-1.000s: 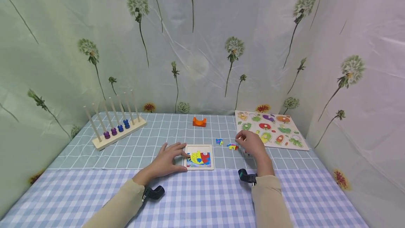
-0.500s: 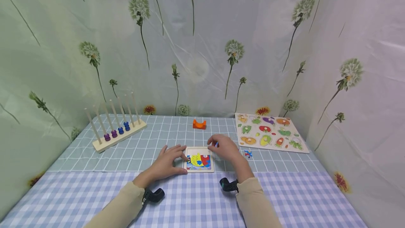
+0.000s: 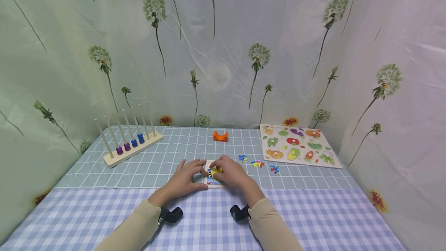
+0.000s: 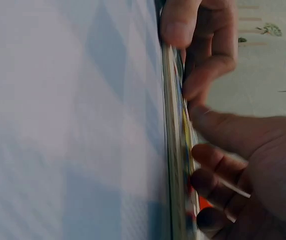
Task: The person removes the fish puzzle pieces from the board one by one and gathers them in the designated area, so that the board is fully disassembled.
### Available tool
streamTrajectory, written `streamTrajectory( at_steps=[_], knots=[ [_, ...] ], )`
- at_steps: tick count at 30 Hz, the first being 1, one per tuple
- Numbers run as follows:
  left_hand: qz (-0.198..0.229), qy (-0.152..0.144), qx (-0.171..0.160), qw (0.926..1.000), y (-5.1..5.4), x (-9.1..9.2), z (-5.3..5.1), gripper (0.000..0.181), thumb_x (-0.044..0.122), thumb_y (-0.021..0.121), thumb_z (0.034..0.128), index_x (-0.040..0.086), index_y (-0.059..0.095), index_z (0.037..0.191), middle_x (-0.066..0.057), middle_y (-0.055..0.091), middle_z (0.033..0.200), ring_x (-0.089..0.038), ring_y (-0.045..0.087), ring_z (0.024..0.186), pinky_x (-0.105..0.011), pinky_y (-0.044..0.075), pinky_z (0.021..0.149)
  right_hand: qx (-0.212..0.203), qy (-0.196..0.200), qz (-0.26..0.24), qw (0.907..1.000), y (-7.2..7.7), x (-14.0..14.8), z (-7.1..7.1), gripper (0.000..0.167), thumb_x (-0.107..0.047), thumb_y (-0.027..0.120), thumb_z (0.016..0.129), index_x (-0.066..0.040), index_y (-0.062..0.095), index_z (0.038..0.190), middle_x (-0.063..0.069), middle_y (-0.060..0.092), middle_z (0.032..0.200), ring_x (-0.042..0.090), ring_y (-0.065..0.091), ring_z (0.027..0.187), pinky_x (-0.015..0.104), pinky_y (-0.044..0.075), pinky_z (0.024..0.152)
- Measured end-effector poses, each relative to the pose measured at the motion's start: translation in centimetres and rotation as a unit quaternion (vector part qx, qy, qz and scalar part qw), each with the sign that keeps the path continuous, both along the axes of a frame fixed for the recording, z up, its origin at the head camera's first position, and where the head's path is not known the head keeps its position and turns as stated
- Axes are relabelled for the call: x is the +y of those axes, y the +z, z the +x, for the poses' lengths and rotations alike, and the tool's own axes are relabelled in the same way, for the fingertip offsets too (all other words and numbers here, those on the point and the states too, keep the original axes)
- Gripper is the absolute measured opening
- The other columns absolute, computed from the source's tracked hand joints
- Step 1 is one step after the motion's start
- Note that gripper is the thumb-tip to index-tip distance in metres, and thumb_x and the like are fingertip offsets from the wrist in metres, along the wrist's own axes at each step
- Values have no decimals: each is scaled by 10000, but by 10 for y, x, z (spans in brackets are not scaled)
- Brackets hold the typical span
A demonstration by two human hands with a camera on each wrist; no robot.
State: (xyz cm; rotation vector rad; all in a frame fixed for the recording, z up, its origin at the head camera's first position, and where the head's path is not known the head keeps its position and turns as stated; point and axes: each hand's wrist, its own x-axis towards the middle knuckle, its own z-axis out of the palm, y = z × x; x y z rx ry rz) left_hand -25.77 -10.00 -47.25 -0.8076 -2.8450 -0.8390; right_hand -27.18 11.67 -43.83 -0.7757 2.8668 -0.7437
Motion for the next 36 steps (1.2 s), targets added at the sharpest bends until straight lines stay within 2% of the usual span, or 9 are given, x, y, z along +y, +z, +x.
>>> streamTrajectory(
  at_steps=[5, 14, 19, 25, 36],
  knots=[
    [95, -66, -50, 9999, 1, 0, 0, 263, 484, 803, 790, 302, 732, 965, -39, 520, 1513, -359, 387, 1465, -752, 91, 1166, -161, -135, -108, 9997, -5, -2, 0, 238, -216, 725, 913, -223, 716, 1150, -9, 561, 1011, 129, 500, 793, 275, 421, 700],
    [156, -267, -70, 9995, 3, -3, 0, 175, 412, 811, 802, 307, 788, 939, -56, 535, 1499, -394, 376, 1464, -773, 69, 1149, -276, -345, -380, 9983, -12, -4, -2, 221, -166, 699, 928, -244, 717, 1134, -8, 553, 990, 144, 521, 856, 322, 449, 772],
    [175, -285, 9, 9994, 3, -3, 0, 180, 410, 812, 801, 302, 791, 944, -57, 544, 1491, -395, 387, 1458, -774, 83, 1146, -242, -332, -342, 9986, -11, -5, -1, 212, -162, 695, 929, -241, 701, 1126, 0, 552, 982, 148, 534, 866, 330, 466, 785],
    [227, -291, 34, 9993, 2, -3, 0, 187, 414, 811, 801, 297, 790, 945, -45, 547, 1489, -394, 389, 1457, -772, 92, 1146, -247, -372, -393, 9982, -13, -4, -2, 230, -160, 708, 915, -259, 663, 1117, 11, 537, 982, 150, 527, 826, 311, 440, 740],
    [123, -217, -67, 9997, 2, -2, 0, 188, 425, 812, 797, 305, 786, 939, -39, 541, 1495, -382, 381, 1466, -766, 78, 1156, -395, -367, -560, 9970, -11, -4, -3, 254, -142, 704, 917, -276, 627, 1118, -17, 577, 948, 151, 526, 796, 295, 434, 706]
  ],
)
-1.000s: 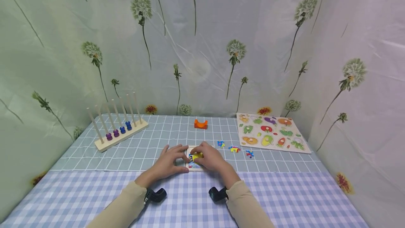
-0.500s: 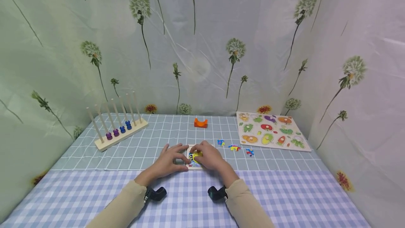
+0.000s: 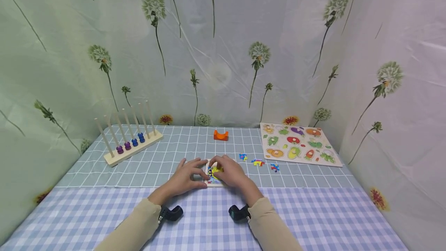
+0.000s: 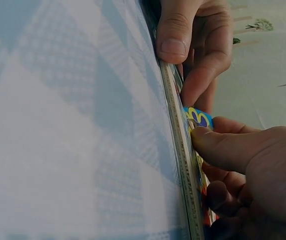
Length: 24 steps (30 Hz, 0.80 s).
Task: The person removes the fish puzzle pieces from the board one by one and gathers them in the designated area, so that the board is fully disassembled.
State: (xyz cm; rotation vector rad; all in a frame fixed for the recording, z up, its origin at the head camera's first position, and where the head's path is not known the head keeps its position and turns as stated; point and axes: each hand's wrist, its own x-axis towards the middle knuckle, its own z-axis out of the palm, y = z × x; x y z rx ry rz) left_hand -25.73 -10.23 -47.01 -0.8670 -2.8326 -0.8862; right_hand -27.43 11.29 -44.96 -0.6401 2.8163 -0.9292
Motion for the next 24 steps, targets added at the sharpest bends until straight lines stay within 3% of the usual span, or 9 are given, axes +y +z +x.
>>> streamTrajectory(
  at_steps=[6, 15, 24],
  knots=[
    [24, 30, -20, 10000, -2, -1, -2, 171, 443, 810, 790, 327, 776, 910, -17, 542, 1495, -375, 385, 1465, -763, 90, 1155, -273, 144, -442, 9985, 5, 2, 1, 225, -98, 649, 941, -253, 640, 1103, -16, 632, 937, 149, 565, 818, 330, 476, 763],
    [49, 42, -60, 10000, -1, -1, -1, 168, 430, 819, 784, 330, 778, 913, -15, 543, 1494, -366, 381, 1470, -761, 77, 1159, -287, 137, -682, 9972, 5, 3, -1, 203, -84, 626, 957, -248, 682, 1063, -7, 654, 957, 132, 584, 818, 316, 498, 743],
    [81, 61, -105, 9999, 1, 1, -1, 158, 422, 812, 799, 318, 777, 914, -16, 538, 1500, -371, 371, 1474, -754, 65, 1166, -778, -2, -1480, 9859, 8, 13, -5, 189, -124, 612, 972, -207, 699, 1118, 25, 671, 1053, 166, 593, 871, 292, 504, 805]
  ],
)
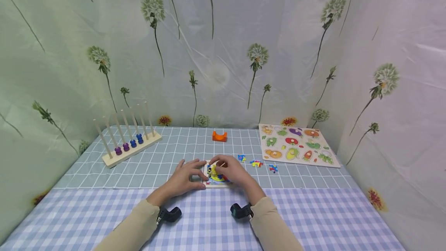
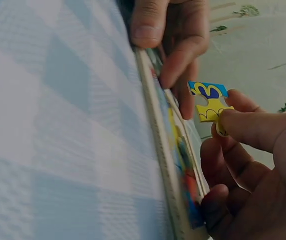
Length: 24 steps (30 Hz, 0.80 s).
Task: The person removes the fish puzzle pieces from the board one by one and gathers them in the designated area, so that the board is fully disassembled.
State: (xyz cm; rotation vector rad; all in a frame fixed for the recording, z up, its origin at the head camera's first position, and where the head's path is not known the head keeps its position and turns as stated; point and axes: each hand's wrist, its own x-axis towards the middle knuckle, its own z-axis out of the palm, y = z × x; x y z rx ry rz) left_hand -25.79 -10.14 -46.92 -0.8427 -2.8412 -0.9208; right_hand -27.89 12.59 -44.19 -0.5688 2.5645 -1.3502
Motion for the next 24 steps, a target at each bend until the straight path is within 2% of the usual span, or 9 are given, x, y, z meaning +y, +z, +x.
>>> streamTrajectory(
  at_steps=[4, 11, 16, 24],
  knots=[
    [-21, 21, -48, 10000, -1, 0, 0, 162, 423, 813, 800, 320, 779, 920, -11, 536, 1502, -372, 367, 1476, -756, 62, 1165, -82, 0, -101, 9999, 4, 7, -2, 166, -153, 615, 977, -179, 701, 1116, 34, 678, 1081, 169, 588, 876, 281, 504, 811],
    [7, 69, -103, 9999, -1, 1, 0, 165, 422, 820, 793, 326, 776, 921, -5, 532, 1506, -363, 359, 1482, -747, 49, 1173, -207, -207, -150, 9995, 20, 24, -3, 158, -179, 638, 969, -144, 708, 1107, 60, 674, 1036, 192, 590, 884, 287, 511, 809],
    [-28, 95, -110, 9999, 0, 1, 1, 173, 413, 827, 788, 321, 777, 926, -4, 532, 1505, -358, 359, 1482, -737, 49, 1181, -107, -394, 99, 9991, 27, 43, -5, 128, -176, 655, 957, -145, 709, 1069, 44, 685, 1021, 195, 579, 896, 286, 502, 807],
    [-48, 123, -123, 9998, 1, 2, 1, 172, 402, 826, 793, 318, 777, 936, -7, 529, 1508, -354, 356, 1484, -731, 49, 1186, -189, -543, 499, 9971, 28, 69, -8, 108, -132, 667, 938, -103, 702, 1036, 55, 646, 935, 186, 561, 847, 281, 515, 738]
  ],
)
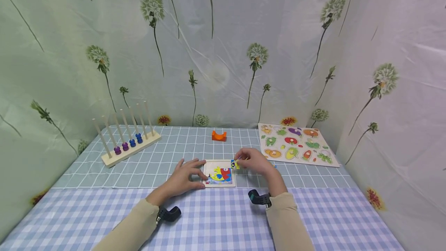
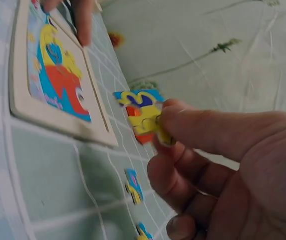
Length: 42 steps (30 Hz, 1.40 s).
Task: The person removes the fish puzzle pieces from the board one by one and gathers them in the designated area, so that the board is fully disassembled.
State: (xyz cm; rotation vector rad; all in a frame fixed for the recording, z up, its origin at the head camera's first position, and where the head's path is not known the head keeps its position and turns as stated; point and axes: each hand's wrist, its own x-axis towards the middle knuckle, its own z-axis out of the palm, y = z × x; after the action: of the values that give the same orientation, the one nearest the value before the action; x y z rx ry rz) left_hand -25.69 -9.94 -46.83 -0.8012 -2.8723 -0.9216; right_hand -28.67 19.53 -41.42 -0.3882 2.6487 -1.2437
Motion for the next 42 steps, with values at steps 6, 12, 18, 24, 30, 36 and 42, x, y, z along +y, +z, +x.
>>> streamTrajectory(
  at_steps=[6, 12, 18, 24, 30, 36, 42],
  knots=[
    [40, -14, -28, 10000, 0, 0, -1, 167, 399, 827, 793, 320, 774, 931, -14, 531, 1506, -360, 353, 1485, -735, 42, 1183, -259, -97, 226, 9994, -2, 12, 0, 98, -108, 669, 926, -89, 698, 1018, 42, 631, 870, 186, 557, 761, 285, 485, 685],
    [30, -23, 68, 10000, -4, -1, -3, 165, 409, 827, 789, 329, 769, 921, -17, 535, 1503, -359, 364, 1479, -741, 55, 1177, -444, 15, 369, 9983, -5, 16, -1, 95, -83, 663, 921, -68, 689, 1012, 38, 629, 847, 171, 540, 686, 263, 456, 628],
    [38, -28, 85, 10000, -5, -1, -3, 168, 413, 826, 788, 338, 761, 923, -11, 533, 1504, -353, 366, 1479, -738, 55, 1179, -506, -116, 550, 9971, -10, 13, -1, 86, -60, 675, 908, -68, 686, 993, 37, 621, 829, 156, 523, 656, 249, 435, 599],
    [39, 0, 62, 10000, -4, -1, -2, 171, 407, 830, 785, 337, 758, 923, -11, 533, 1504, -349, 365, 1480, -734, 52, 1183, -461, -355, 905, 9942, -11, 9, -2, 70, -94, 705, 893, -95, 685, 960, 31, 623, 839, 150, 536, 668, 242, 450, 607],
    [-63, 20, 38, 10000, -4, 0, -2, 178, 411, 828, 787, 335, 762, 934, -3, 528, 1510, -341, 364, 1482, -729, 51, 1187, -313, -461, 1250, 9906, -12, 6, -1, 55, -114, 722, 877, -107, 692, 923, 33, 638, 832, 157, 544, 680, 243, 460, 597],
    [-67, 66, 1, 10000, -3, 0, -2, 178, 408, 828, 789, 341, 761, 939, 8, 519, 1518, -331, 354, 1491, -714, 40, 1198, -204, -574, 1283, 9899, -12, 4, -2, 53, -130, 722, 882, -132, 690, 924, 31, 647, 863, 164, 550, 716, 248, 476, 617],
    [-47, 48, -35, 10000, -3, 0, -1, 185, 402, 833, 785, 332, 763, 941, -5, 521, 1517, -338, 352, 1491, -721, 37, 1194, -81, -663, 1452, 9871, -12, 2, -1, 92, -144, 736, 870, -131, 690, 949, 33, 637, 852, 168, 548, 702, 258, 461, 609]
  ],
)
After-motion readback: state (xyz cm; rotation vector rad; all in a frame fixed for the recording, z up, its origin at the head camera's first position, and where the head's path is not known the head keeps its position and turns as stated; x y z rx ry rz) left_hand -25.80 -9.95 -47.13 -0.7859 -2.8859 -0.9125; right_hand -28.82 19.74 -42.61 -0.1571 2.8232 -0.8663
